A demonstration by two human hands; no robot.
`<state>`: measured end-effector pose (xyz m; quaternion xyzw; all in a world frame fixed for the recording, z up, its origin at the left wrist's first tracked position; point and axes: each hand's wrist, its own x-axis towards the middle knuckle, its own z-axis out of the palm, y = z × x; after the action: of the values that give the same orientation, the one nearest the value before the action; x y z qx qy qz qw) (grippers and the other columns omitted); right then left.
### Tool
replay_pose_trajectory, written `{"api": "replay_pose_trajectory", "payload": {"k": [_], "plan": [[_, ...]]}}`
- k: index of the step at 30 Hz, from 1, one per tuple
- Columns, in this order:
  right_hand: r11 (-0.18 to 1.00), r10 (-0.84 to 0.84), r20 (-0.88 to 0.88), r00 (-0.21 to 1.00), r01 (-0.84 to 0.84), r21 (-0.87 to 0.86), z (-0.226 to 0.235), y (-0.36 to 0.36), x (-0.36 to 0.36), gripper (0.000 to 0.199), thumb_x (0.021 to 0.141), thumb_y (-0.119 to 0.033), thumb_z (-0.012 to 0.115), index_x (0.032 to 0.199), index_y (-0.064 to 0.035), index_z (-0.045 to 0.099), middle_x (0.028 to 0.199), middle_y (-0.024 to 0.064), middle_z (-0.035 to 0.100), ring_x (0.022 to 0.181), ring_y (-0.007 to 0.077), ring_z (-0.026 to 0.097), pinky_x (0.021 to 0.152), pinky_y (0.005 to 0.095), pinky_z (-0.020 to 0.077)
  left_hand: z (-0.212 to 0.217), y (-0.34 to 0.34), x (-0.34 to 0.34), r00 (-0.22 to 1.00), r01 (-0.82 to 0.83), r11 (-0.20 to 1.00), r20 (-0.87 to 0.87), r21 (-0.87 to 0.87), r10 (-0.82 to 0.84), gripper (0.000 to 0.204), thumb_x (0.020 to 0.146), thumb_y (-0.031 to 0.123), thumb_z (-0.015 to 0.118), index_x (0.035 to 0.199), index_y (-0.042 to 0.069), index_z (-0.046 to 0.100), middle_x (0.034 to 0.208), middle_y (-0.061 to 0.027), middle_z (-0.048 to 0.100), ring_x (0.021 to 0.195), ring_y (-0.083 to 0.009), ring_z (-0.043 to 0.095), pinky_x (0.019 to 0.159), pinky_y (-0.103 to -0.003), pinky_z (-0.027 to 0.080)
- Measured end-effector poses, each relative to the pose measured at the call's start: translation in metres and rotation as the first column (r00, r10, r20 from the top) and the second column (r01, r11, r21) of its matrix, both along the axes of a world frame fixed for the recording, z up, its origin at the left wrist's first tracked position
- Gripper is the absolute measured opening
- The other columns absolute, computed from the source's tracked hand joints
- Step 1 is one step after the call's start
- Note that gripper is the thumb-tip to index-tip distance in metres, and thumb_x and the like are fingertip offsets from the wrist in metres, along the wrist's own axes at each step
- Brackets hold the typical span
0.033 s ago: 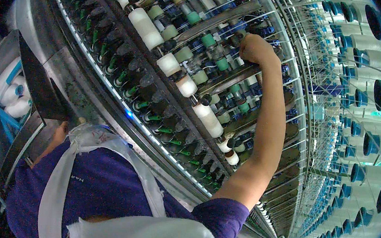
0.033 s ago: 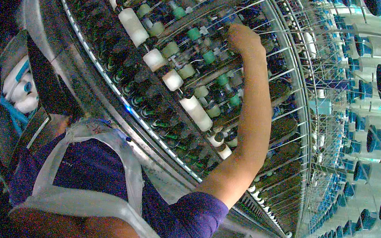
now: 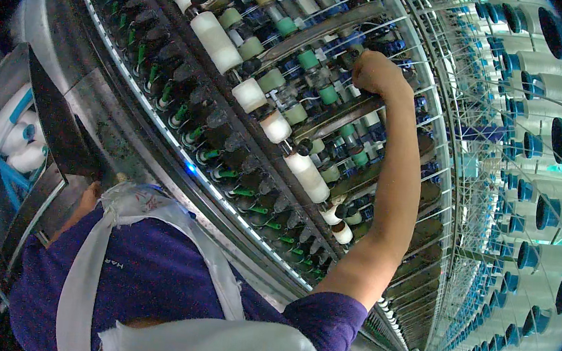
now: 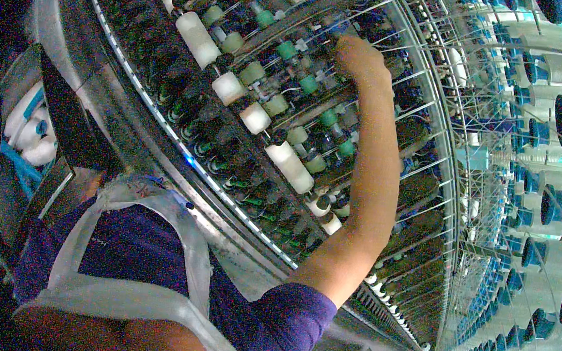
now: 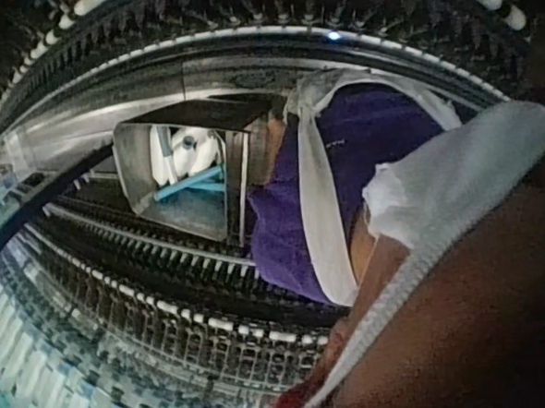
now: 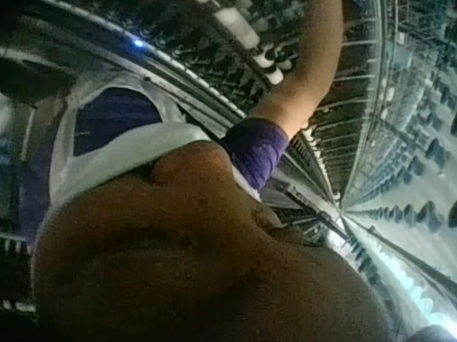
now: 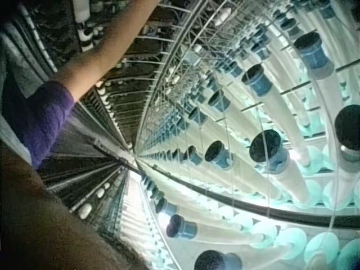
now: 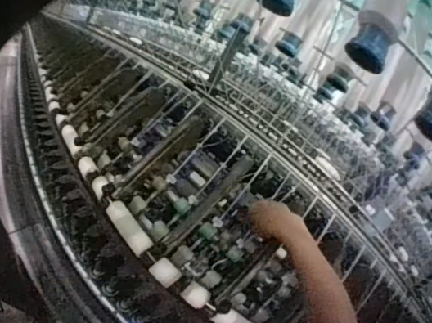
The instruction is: The person carries a metal tray of white yarn cones to a spinning machine, then repeatedly picks up cones and places them onto the machine's spindles. The person also threads yarn through guides and adjusts small green components on the machine.
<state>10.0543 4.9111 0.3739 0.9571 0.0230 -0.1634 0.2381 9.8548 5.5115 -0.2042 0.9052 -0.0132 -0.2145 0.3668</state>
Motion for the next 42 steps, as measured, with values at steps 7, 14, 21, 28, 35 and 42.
{"api": "replay_pose_trajectory", "payload": {"k": [7, 14, 21, 28, 35, 42], "plan": [[0.998, -0.060, 0.177, 0.982, 0.056, 0.026, 0.008, 0.007, -0.016, 0.018, 0.073, -0.013, 0.063, 0.087, -0.0075, 0.073, 0.089, 0.0186, 0.069, 0.086, 0.0363, 0.067, 0.075, 0.0430, 0.0545, -0.032, 0.035, -0.037, 0.979, 0.036, 0.999, 0.199, 0.012, -0.038, 0.024, 0.085, 0.007, 0.051, 0.106, 0.004, 0.062, 0.095, -0.0197, 0.067, 0.085, -0.0350, 0.065, 0.071, -0.045, 0.050], [0.991, -0.117, 0.171, 0.978, 0.125, -0.039, 0.011, 0.024, -0.015, 0.021, 0.075, -0.010, 0.060, 0.091, -0.0055, 0.072, 0.095, 0.0193, 0.069, 0.090, 0.0364, 0.067, 0.077, 0.0440, 0.0544, -0.032, 0.040, -0.045, 0.992, -0.038, 0.998, 0.119, 0.042, 0.033, 0.023, 0.085, 0.009, 0.053, 0.105, 0.004, 0.062, 0.094, -0.0188, 0.067, 0.084, -0.0342, 0.065, 0.070, -0.045, 0.050], [0.993, -0.085, 0.142, 0.986, 0.097, -0.073, 0.002, 0.016, -0.021, 0.020, 0.078, -0.009, 0.059, 0.094, -0.0020, 0.070, 0.099, 0.0190, 0.069, 0.094, 0.0370, 0.066, 0.078, 0.0463, 0.0545, -0.028, 0.037, -0.046, 0.997, -0.030, 0.998, 0.076, 0.055, 0.025, 0.023, 0.084, 0.010, 0.054, 0.104, 0.005, 0.062, 0.092, -0.0178, 0.066, 0.083, -0.0334, 0.065, 0.070, -0.045, 0.050], [0.986, 0.011, 0.233, 0.972, 0.028, -0.163, 0.003, 0.014, -0.022, 0.019, 0.079, -0.009, 0.059, 0.095, -0.0013, 0.068, 0.096, 0.0186, 0.069, 0.092, 0.0370, 0.067, 0.076, 0.0453, 0.0559, -0.033, 0.036, -0.034, 0.998, -0.016, 0.999, 0.057, 0.047, 0.014, 0.022, 0.084, 0.012, 0.056, 0.104, 0.005, 0.063, 0.090, -0.0169, 0.066, 0.081, -0.0326, 0.064, 0.069, -0.045, 0.050], [0.989, -0.063, 0.185, 0.981, 0.087, -0.122, -0.001, 0.010, -0.031, 0.019, 0.078, -0.009, 0.058, 0.092, 0.0004, 0.067, 0.095, 0.0202, 0.069, 0.089, 0.0385, 0.067, 0.074, 0.0472, 0.0552, -0.041, 0.033, -0.020, 0.999, 0.005, 0.999, 0.046, 0.049, -0.008, 0.022, 0.083, 0.014, 0.057, 0.103, 0.006, 0.063, 0.088, -0.0160, 0.066, 0.080, -0.0317, 0.064, 0.068, -0.045, 0.050], [0.993, -0.099, 0.138, 0.985, 0.106, -0.044, -0.005, 0.010, -0.022, 0.019, 0.077, -0.011, 0.057, 0.088, 0.0016, 0.068, 0.093, 0.0224, 0.068, 0.087, 0.0401, 0.066, 0.075, 0.0462, 0.0545, -0.043, 0.028, -0.012, 0.999, 0.025, 0.998, 0.028, 0.056, -0.027, 0.022, 0.083, 0.015, 0.059, 0.102, 0.006, 0.063, 0.087, -0.0150, 0.066, 0.078, -0.0309, 0.063, 0.067, -0.045, 0.050]]}}
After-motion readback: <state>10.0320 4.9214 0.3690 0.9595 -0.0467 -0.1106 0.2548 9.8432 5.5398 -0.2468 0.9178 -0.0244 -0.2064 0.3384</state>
